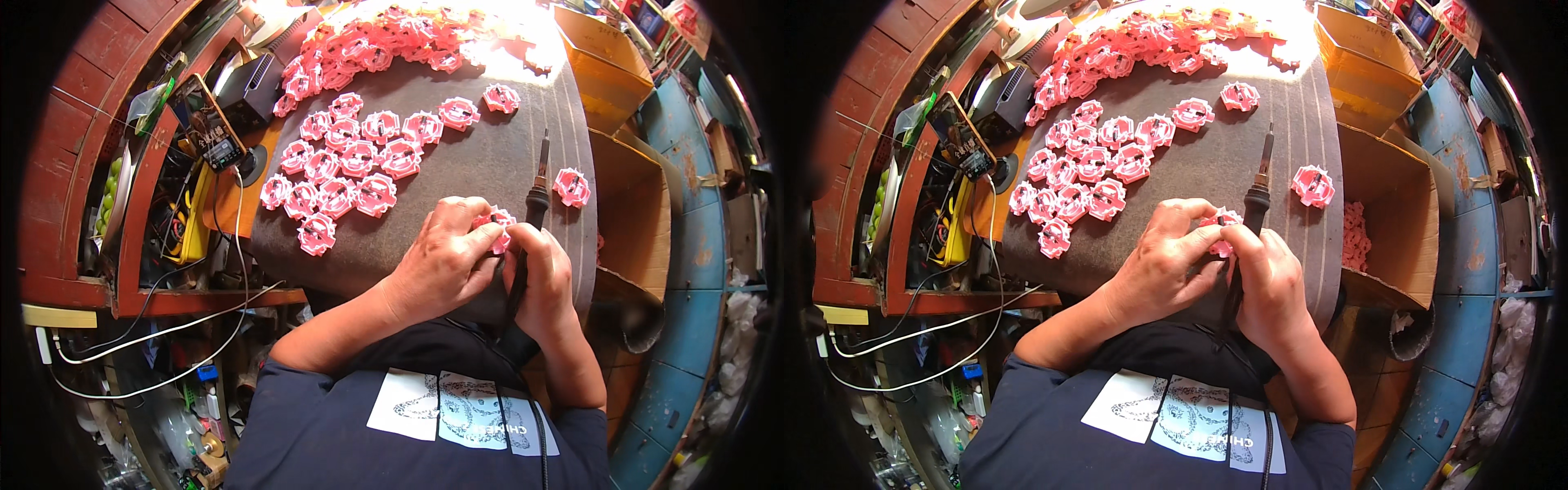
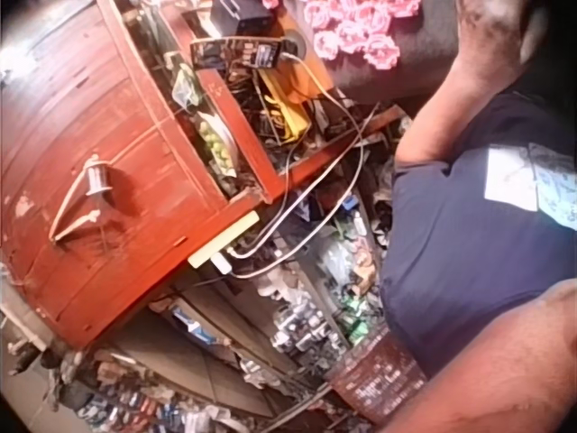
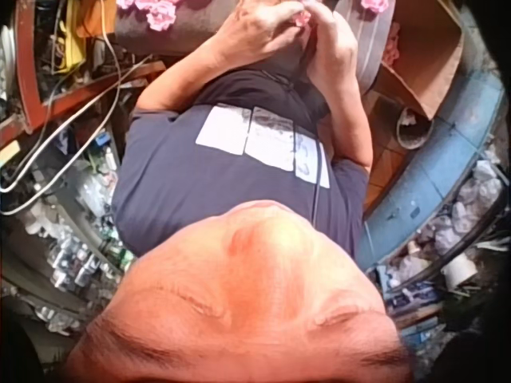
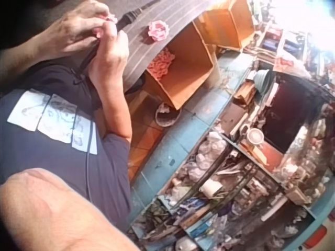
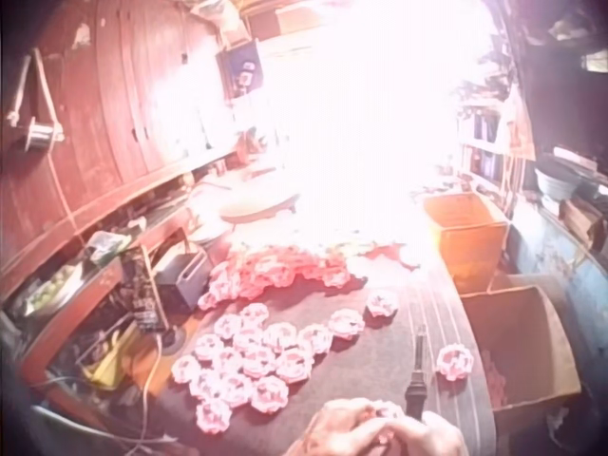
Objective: The person uses a soldering iron to apply solder to small pink plastic components on a workbench. They pick up each component, apply heat and solder, then place the finished piece into a cardboard box.
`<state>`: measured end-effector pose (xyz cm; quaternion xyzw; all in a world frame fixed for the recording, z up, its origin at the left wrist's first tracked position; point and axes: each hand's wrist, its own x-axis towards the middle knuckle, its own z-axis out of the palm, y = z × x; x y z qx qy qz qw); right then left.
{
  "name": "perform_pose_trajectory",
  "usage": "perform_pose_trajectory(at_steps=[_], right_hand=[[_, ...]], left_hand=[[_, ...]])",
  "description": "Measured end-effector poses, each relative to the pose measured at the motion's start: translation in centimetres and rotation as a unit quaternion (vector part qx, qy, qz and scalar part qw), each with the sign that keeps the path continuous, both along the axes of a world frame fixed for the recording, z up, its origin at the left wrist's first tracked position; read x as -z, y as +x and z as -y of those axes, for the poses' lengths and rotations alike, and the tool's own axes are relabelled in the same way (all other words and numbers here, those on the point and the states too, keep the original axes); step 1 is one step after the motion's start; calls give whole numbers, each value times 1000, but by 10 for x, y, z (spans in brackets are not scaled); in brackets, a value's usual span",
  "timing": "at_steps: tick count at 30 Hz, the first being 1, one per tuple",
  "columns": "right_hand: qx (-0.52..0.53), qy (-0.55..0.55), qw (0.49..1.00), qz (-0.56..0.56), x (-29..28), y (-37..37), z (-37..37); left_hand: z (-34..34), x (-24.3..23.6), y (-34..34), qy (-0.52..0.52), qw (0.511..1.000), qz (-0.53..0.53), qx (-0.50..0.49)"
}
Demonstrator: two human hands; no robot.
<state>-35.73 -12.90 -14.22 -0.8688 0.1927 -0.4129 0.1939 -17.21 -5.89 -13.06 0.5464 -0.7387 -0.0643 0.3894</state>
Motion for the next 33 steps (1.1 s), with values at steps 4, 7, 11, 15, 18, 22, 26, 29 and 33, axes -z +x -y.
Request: perform_pose_trajectory(at_steps=[4,7,11,15,18,22,26,29,33], right_hand=[[-5,60,997,38,0,1,-1],[-20,86,994,69,5,4,-1],[-23,105,992,63,4,3,-1],[-8,127,990,55,4,2,-2],[44,46,996,64,5,4,-4],[11,-16,994,111,7,0,-9],[-19,-62,996,57,5,-3,-10],[-1,-46,998,51,5,-3,-12],[2,-48,998,46,2,0,-10]], left_hand=[[-3,7,-3,-13,998,-67,-1],[-1,11,-5,7,996,-91,11],[2,10,-2,34,995,-90,18],[4,8,-4,32,994,-100,9],[4,9,-4,23,995,-96,3],[3,10,-6,16,995,-101,-5],[3,10,-7,9,995,-95,-15],[3,10,-10,6,995,-98,-26],[2,12,-12,-2,991,-129,-34]])
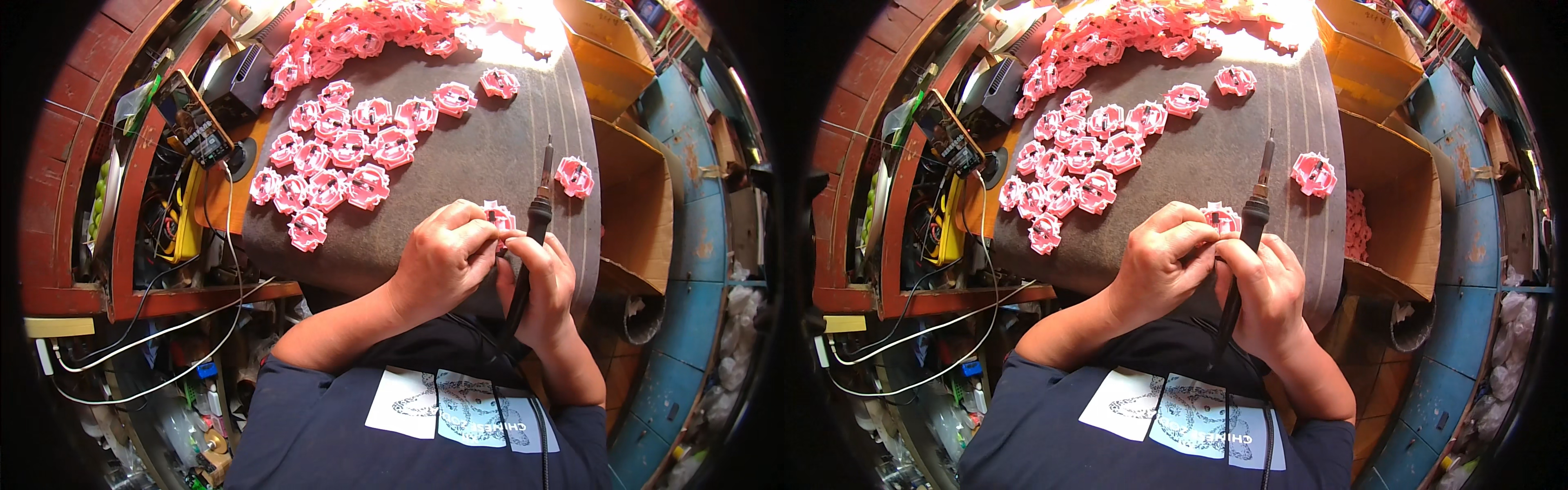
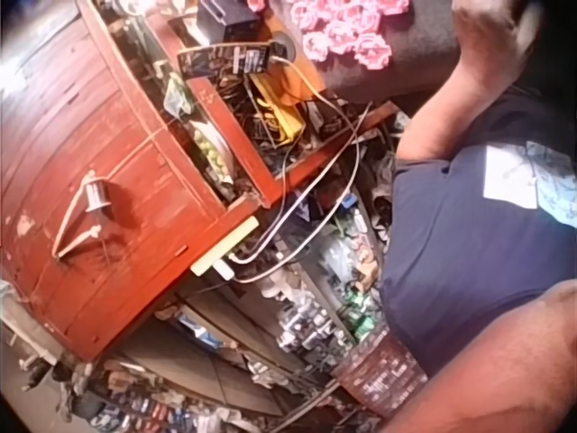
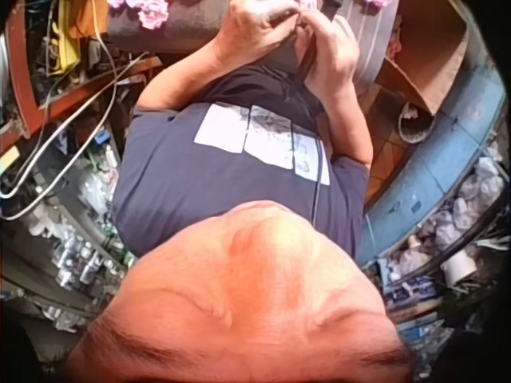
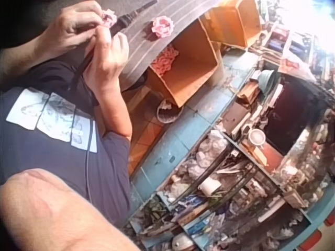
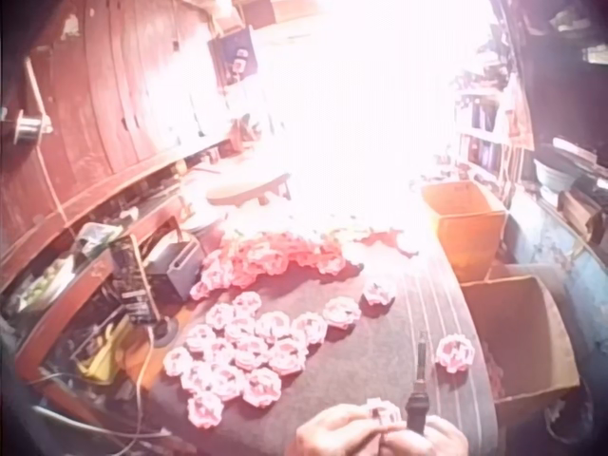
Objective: The person uses a soldering iron to apply solder to small pink plastic components on a workbench. They pick up each component, apply heat and solder, then place the finished piece into a cardboard box.
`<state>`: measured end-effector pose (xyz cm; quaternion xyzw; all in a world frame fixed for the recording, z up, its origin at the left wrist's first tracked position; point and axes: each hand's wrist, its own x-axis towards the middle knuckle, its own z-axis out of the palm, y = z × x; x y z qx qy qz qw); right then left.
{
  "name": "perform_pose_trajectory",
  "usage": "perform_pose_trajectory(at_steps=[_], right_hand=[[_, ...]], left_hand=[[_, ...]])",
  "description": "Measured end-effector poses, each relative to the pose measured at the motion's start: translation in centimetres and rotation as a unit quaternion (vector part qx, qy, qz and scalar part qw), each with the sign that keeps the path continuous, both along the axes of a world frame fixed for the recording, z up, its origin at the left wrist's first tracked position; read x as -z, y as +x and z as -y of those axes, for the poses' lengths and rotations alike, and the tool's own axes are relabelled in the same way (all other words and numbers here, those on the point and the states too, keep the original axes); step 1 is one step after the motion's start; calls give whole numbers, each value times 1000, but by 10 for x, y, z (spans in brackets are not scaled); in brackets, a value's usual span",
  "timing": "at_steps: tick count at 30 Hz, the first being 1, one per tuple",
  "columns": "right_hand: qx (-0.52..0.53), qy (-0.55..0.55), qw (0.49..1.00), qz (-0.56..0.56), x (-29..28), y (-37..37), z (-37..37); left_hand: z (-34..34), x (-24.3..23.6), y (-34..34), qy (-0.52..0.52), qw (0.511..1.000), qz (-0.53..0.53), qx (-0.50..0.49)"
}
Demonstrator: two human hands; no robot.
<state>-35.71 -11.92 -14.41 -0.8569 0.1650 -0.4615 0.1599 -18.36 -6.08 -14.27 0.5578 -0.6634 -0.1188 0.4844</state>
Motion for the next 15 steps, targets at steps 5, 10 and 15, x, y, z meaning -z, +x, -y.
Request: perform_pose_trajectory(at_steps=[5,10,15], right_hand=[[-15,19,1000,21,-1,-9,-1],[-9,55,992,112,18,-36,-8],[-13,59,993,98,6,-53,-12]], left_hand=[[0,-1,0,-2,1000,24,4],[1,-1,-3,-11,1000,29,-1],[0,-1,-3,-10,1000,24,-5]])
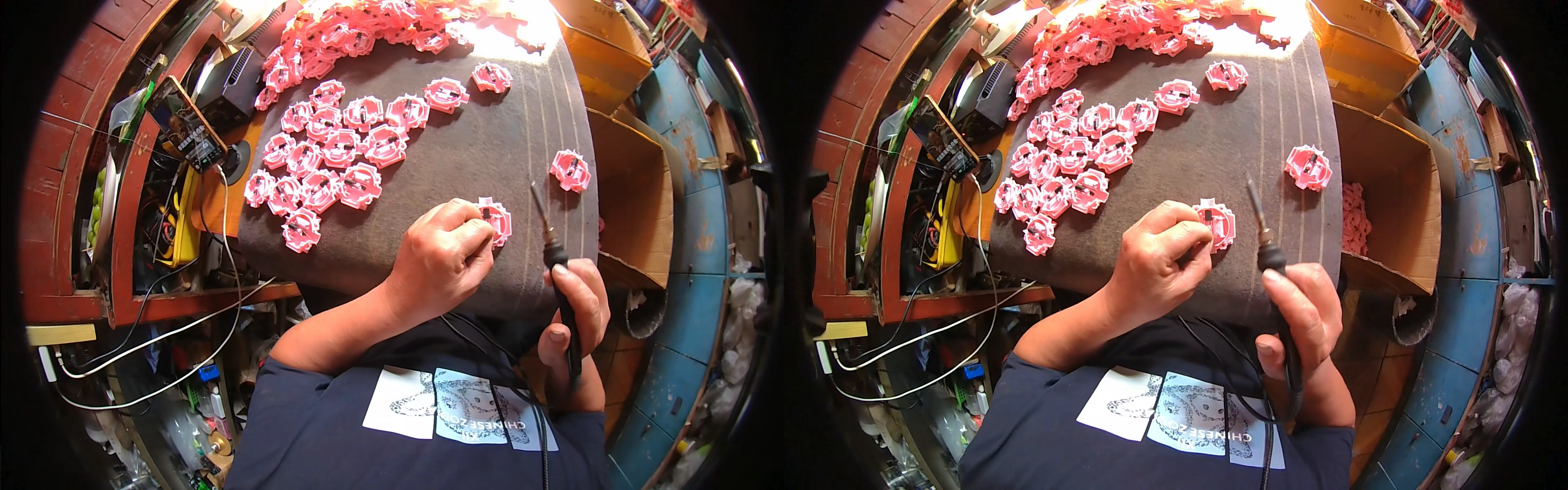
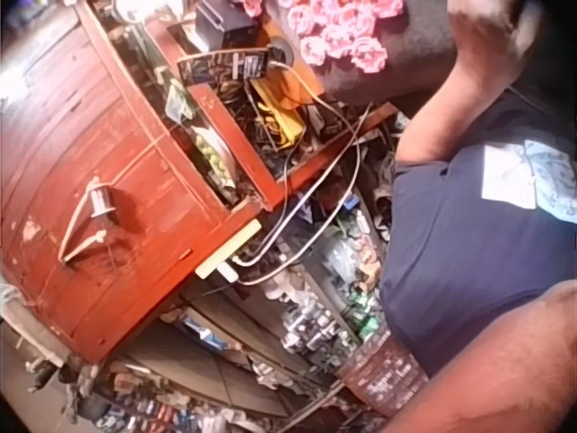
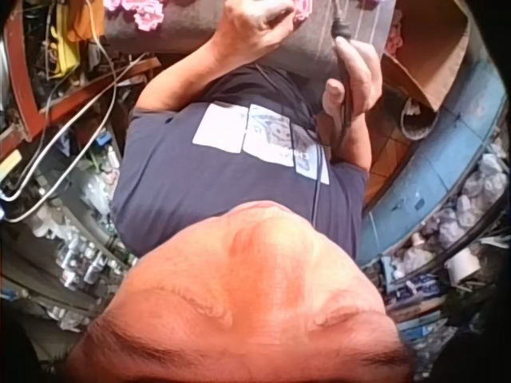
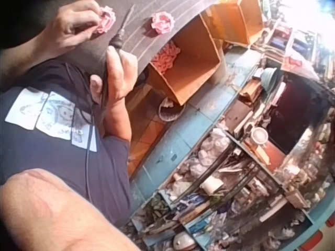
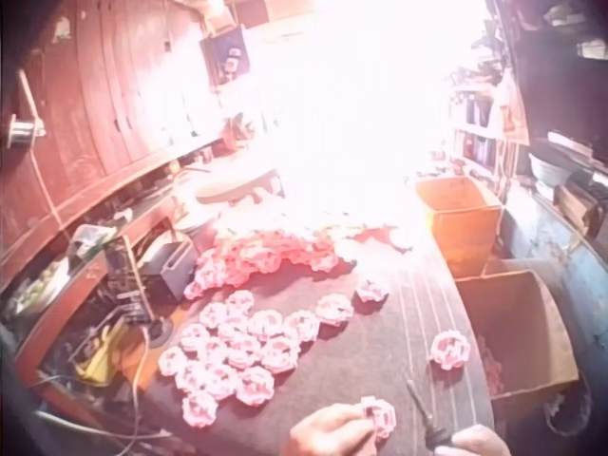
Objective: The person uses a soldering iron to apply solder to small pink plastic components on a workbench. They pick up each component, apply heat and solder, then place the finished piece into a cardboard box.
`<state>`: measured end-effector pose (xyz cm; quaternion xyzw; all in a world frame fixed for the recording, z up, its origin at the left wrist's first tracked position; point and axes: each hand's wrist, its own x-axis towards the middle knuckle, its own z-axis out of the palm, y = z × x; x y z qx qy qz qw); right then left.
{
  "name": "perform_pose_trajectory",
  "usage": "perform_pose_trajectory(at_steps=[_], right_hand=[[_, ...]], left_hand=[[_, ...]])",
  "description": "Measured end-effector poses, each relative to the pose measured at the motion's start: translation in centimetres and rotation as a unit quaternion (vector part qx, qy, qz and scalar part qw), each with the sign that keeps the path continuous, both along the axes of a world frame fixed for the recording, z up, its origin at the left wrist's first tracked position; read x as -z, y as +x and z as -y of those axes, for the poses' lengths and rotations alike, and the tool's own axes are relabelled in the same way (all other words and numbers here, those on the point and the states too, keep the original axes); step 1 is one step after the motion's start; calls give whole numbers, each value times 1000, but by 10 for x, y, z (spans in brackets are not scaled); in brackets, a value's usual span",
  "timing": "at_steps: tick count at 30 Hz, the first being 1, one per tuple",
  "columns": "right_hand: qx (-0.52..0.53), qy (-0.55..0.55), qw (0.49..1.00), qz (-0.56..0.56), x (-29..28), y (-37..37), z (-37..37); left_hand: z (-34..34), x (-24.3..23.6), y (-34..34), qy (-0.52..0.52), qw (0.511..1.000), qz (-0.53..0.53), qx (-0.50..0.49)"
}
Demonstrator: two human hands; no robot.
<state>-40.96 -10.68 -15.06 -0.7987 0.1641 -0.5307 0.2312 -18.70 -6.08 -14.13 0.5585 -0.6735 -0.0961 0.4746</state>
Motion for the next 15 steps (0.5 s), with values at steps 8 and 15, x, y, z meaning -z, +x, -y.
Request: perform_pose_trajectory(at_steps=[8,15], right_hand=[[-27,-48,998,-6,3,-1,-7],[-37,-53,998,-5,4,1,-7]], left_hand=[[2,0,-2,-10,1000,16,-9],[1,1,-1,-14,999,30,-2]])
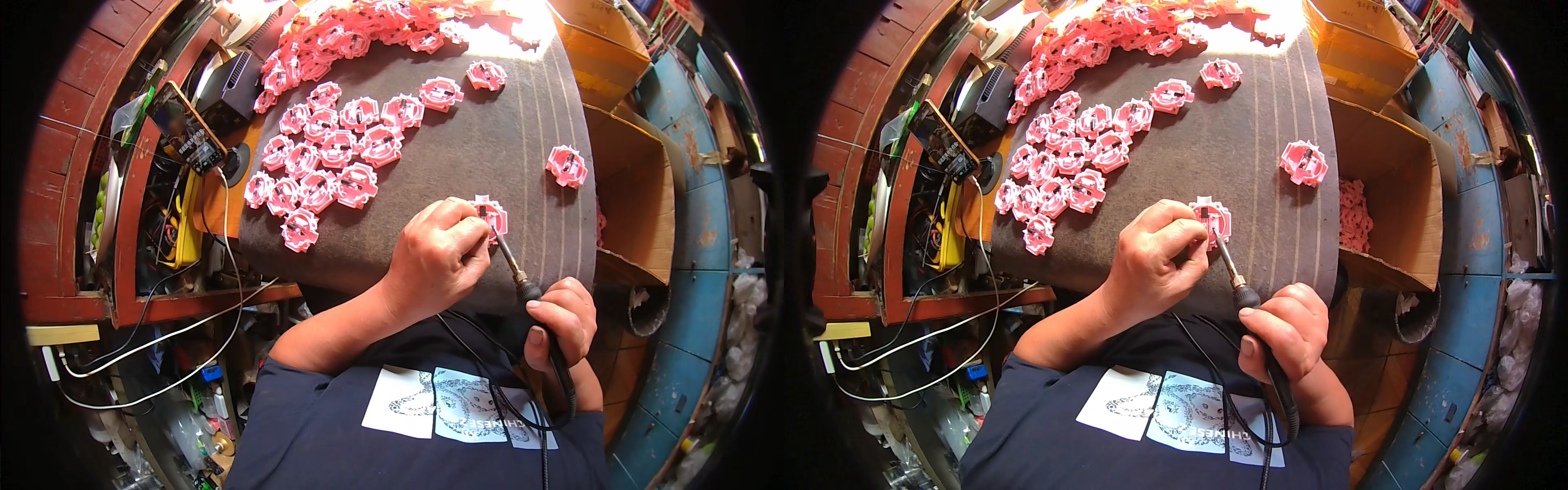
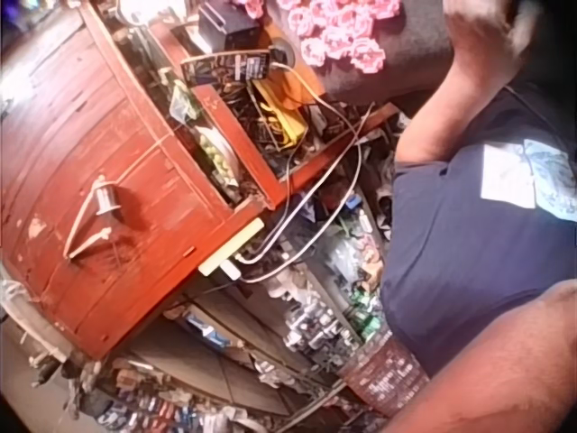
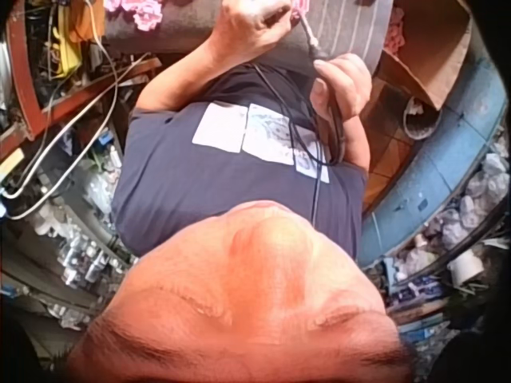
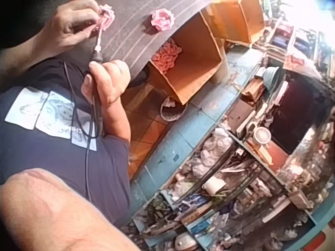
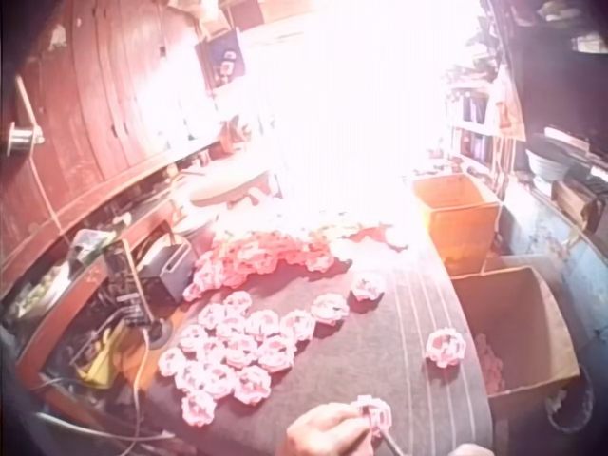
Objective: The person uses a soldering iron to apply solder to small pink plastic components on a workbench. They pick up each component, apply heat and solder, then place the finished piece into a cardboard box.
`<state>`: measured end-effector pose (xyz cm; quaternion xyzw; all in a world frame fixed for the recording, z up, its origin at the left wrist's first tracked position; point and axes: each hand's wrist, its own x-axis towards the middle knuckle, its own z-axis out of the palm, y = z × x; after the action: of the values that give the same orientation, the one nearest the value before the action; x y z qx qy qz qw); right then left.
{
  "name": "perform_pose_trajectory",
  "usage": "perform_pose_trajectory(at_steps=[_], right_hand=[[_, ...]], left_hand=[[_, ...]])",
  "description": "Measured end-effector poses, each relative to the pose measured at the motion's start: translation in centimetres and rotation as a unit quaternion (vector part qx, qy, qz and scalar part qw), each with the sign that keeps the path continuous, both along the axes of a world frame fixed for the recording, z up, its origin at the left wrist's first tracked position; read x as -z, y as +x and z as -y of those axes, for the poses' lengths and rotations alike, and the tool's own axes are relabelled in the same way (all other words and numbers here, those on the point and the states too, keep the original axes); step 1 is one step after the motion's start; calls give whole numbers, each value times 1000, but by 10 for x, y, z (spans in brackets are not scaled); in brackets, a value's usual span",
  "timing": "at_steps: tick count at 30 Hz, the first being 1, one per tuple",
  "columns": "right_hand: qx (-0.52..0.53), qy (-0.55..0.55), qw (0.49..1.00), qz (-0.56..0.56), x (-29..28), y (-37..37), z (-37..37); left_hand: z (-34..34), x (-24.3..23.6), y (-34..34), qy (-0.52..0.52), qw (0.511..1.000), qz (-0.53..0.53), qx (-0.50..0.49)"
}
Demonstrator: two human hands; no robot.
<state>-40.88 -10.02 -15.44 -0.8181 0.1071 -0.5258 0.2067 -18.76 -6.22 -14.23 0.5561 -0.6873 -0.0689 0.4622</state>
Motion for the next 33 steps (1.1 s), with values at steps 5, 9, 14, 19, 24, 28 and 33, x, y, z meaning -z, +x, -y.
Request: perform_pose_trajectory(at_steps=[5,9,14,19,24,28,33], right_hand=[[0,3,1000,-4,2,-1,-1],[1,2,1000,-4,1,-1,-1],[1,3,1000,-5,2,-1,-1],[2,-4,1000,-26,0,-2,-1],[9,-2,1000,-15,-2,-2,-1],[28,1,1000,13,-3,-5,1],[67,15,998,16,-1,-6,0]], left_hand=[[0,-1,-1,-1,1000,-4,4],[0,-1,0,6,1000,-4,4],[-2,1,0,24,1000,-4,5],[-1,-1,-1,14,1000,-6,4],[0,-2,0,9,1000,-6,2],[0,-2,0,5,1000,-2,4],[0,-2,0,5,1000,-4,5]])
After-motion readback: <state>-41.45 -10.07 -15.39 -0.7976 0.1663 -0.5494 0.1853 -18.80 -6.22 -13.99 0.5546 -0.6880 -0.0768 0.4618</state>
